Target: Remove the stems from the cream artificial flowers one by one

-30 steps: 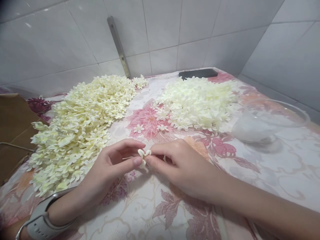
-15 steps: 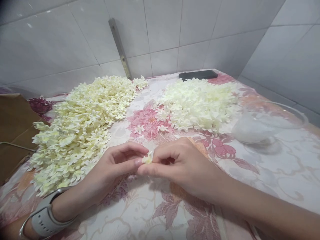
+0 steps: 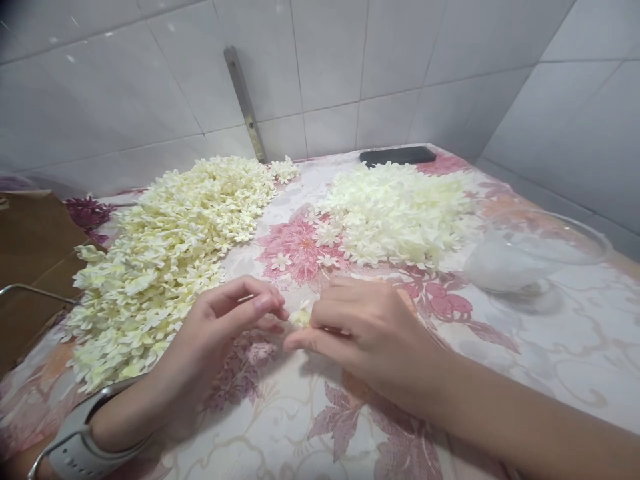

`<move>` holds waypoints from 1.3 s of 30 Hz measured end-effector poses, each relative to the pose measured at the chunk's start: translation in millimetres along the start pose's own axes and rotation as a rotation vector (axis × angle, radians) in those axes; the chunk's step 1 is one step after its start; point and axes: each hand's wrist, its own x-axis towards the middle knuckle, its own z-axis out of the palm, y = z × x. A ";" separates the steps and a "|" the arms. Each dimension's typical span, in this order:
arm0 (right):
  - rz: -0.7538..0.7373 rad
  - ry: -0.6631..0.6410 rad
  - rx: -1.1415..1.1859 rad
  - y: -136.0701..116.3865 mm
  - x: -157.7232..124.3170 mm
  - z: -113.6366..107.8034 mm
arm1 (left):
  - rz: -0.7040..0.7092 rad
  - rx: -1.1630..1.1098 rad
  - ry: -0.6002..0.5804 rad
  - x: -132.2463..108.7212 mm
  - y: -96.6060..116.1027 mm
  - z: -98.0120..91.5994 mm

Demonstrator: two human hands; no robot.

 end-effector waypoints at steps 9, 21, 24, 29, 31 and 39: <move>-0.096 -0.026 0.054 0.3 -2.0 0.9 | -0.209 -0.095 -0.235 0.1 -3.2 -2.8; 0.535 -0.192 0.380 1.0 8.0 -4.7 | -0.110 -0.140 0.051 10.7 -4.0 -3.0; 0.648 -0.107 0.481 4.3 6.6 -4.6 | -0.108 -0.103 0.095 12.3 -3.9 -3.7; 0.907 0.303 0.651 17.4 8.1 -6.8 | -0.086 -0.117 0.122 13.1 -3.6 -6.4; 0.955 0.323 0.723 17.1 8.8 -6.4 | -0.105 -0.133 0.088 11.7 -3.9 -5.5; 0.539 -0.117 0.292 -6.7 0.9 3.6 | -0.088 -0.049 -0.115 5.0 -0.5 0.0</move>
